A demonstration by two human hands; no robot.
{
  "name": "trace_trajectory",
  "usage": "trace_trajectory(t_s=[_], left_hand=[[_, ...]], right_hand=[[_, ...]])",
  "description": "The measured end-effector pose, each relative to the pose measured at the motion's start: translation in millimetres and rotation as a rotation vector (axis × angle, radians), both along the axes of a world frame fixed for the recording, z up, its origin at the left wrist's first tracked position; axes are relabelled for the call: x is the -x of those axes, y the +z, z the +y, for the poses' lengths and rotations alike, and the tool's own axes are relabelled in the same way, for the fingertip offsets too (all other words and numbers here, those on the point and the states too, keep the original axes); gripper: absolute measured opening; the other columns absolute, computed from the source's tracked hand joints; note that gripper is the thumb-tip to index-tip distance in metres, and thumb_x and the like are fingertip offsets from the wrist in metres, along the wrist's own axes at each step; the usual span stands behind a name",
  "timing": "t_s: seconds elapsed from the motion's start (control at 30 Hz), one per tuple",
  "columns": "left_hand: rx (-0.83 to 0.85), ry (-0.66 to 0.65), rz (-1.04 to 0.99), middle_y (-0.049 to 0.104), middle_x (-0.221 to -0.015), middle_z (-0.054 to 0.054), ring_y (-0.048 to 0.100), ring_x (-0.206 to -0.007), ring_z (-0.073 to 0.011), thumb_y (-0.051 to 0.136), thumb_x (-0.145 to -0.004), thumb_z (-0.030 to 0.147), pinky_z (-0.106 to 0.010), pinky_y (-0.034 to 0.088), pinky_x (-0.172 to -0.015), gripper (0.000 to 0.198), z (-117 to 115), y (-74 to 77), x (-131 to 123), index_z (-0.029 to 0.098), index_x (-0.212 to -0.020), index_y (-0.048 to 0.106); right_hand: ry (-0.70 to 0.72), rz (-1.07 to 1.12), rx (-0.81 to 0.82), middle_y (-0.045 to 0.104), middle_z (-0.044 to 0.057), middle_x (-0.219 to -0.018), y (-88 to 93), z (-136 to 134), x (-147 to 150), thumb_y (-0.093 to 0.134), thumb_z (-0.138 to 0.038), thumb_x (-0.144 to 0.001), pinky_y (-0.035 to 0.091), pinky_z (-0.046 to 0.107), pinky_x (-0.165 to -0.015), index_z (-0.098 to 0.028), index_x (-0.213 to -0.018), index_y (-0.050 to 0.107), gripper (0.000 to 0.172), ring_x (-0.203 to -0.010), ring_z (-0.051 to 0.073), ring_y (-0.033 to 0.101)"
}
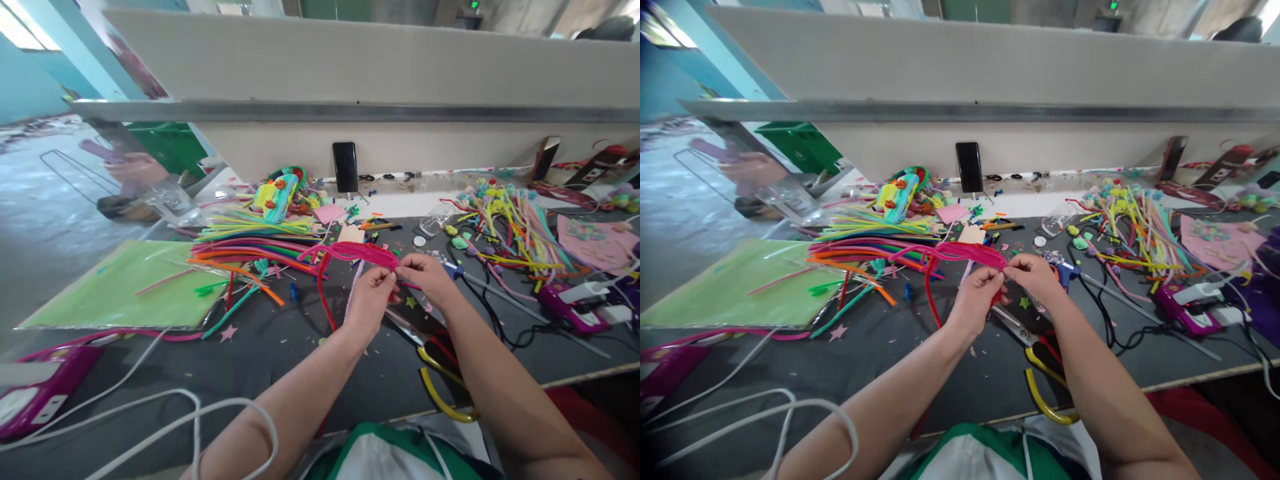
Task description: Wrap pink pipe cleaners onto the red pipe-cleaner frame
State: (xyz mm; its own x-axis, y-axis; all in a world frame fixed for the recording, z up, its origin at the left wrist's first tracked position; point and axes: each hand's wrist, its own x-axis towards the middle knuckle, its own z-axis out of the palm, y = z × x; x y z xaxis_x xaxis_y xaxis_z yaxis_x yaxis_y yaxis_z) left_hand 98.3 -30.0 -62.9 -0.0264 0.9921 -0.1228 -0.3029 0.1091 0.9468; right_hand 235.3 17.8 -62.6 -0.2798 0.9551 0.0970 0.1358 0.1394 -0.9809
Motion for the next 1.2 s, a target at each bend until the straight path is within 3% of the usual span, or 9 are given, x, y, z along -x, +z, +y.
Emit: trace_trajectory(t_s=[0.23, 0.33, 0.43, 0.53, 0.63, 0.73, 1.0, 1.2], left_hand=[[-0.001, 0.006, 0.024, 0.053, -0.06, 0.002, 0.053, -0.055, -0.0102, 0.065, -0.073, 0.032, -0.023, 0.051, -0.052, 0.017, -2.6, -8.0, -1.7, 0.017, -0.07, 0.057], [0.01, -0.05, -0.079, 0.056, -0.061, 0.002, 0.054, -0.053, -0.0102, 0.068, -0.072, 0.034, -0.025, 0.052, -0.055, 0.021, -3.8, -3.2, 2.7, 0.016, -0.071, 0.056], [0.023, -0.18, -0.221, 0.058, -0.062, 0.001, 0.053, -0.047, -0.0091, 0.07, -0.072, 0.035, -0.029, 0.053, -0.058, 0.025, -6.1, 11.0, 10.2, 0.016, -0.074, 0.055], [0.043, -0.287, -0.295, 0.058, -0.065, 0.001, 0.052, -0.048, -0.0079, 0.07, -0.073, 0.035, -0.03, 0.054, -0.06, 0.025, -10.0, 31.8, 15.4, 0.015, -0.078, 0.056], [0.045, -0.389, -0.295, 0.058, -0.066, 0.001, 0.051, -0.048, -0.0071, 0.07, -0.073, 0.034, -0.029, 0.054, -0.06, 0.025, -13.1, 50.6, 14.8, 0.015, -0.077, 0.056], [0.037, -0.429, -0.253, 0.058, -0.065, 0.0, 0.051, -0.048, -0.0069, 0.071, -0.073, 0.034, -0.028, 0.053, -0.059, 0.025, -12.7, 59.5, 9.5, 0.014, -0.073, 0.056], [-0.016, -0.354, -0.129, 0.062, -0.064, -0.003, 0.055, -0.051, -0.0071, 0.071, -0.07, 0.031, -0.021, 0.046, -0.059, 0.021, -7.0, 50.0, 4.5, 0.011, -0.069, 0.064], [0.017, -0.36, -0.108, 0.059, -0.052, -0.003, 0.053, -0.049, -0.0087, 0.073, -0.068, 0.034, -0.021, 0.042, -0.057, 0.026, -8.0, 47.7, 10.4, 0.013, -0.06, 0.061]], right_hand=[[-0.093, -0.102, 0.013, 0.057, -0.002, -0.056, -0.9, -3.0, 3.5, 0.069, -0.032, -0.067, 0.032, 0.022, -0.049, -0.016, -0.062, 0.063, 0.018, -0.052, 0.009, 0.044], [-0.029, 0.014, 0.08, 0.06, -0.001, -0.058, 5.4, -4.2, -2.9, 0.07, -0.036, -0.069, 0.037, 0.023, -0.05, -0.015, -0.065, 0.067, 0.021, -0.053, 0.01, 0.049], [0.049, 0.273, 0.241, 0.065, 0.003, -0.064, 10.2, -0.2, -13.1, 0.068, -0.042, -0.073, 0.044, 0.025, -0.053, -0.015, -0.079, 0.071, 0.028, -0.054, 0.012, 0.056], [-0.006, 0.449, 0.352, 0.067, 0.003, -0.069, 9.7, 4.9, -17.0, 0.077, -0.035, -0.066, 0.047, 0.024, -0.054, -0.015, -0.079, 0.071, 0.025, -0.053, 0.01, 0.058], [0.031, 0.5, 0.361, 0.065, 0.0, -0.064, 8.1, 3.3, -12.1, 0.083, -0.026, -0.057, 0.047, 0.022, -0.053, -0.015, -0.073, 0.069, 0.024, -0.051, 0.009, 0.057], [0.073, 0.584, 0.303, 0.063, -0.003, -0.06, 9.6, -3.5, -5.6, 0.084, -0.028, -0.054, 0.046, 0.022, -0.051, -0.017, -0.072, 0.067, 0.027, -0.048, 0.008, 0.055], [0.005, 0.64, 0.189, 0.062, -0.002, -0.062, 8.8, -6.3, -4.8, 0.085, -0.027, -0.053, 0.044, 0.021, -0.048, -0.019, -0.066, 0.067, 0.023, -0.051, 0.009, 0.053], [0.093, 0.526, 0.162, 0.058, -0.002, -0.059, 5.2, -6.7, -6.4, 0.08, -0.037, -0.06, 0.041, 0.024, -0.046, -0.019, -0.061, 0.065, 0.024, -0.046, 0.009, 0.047]])
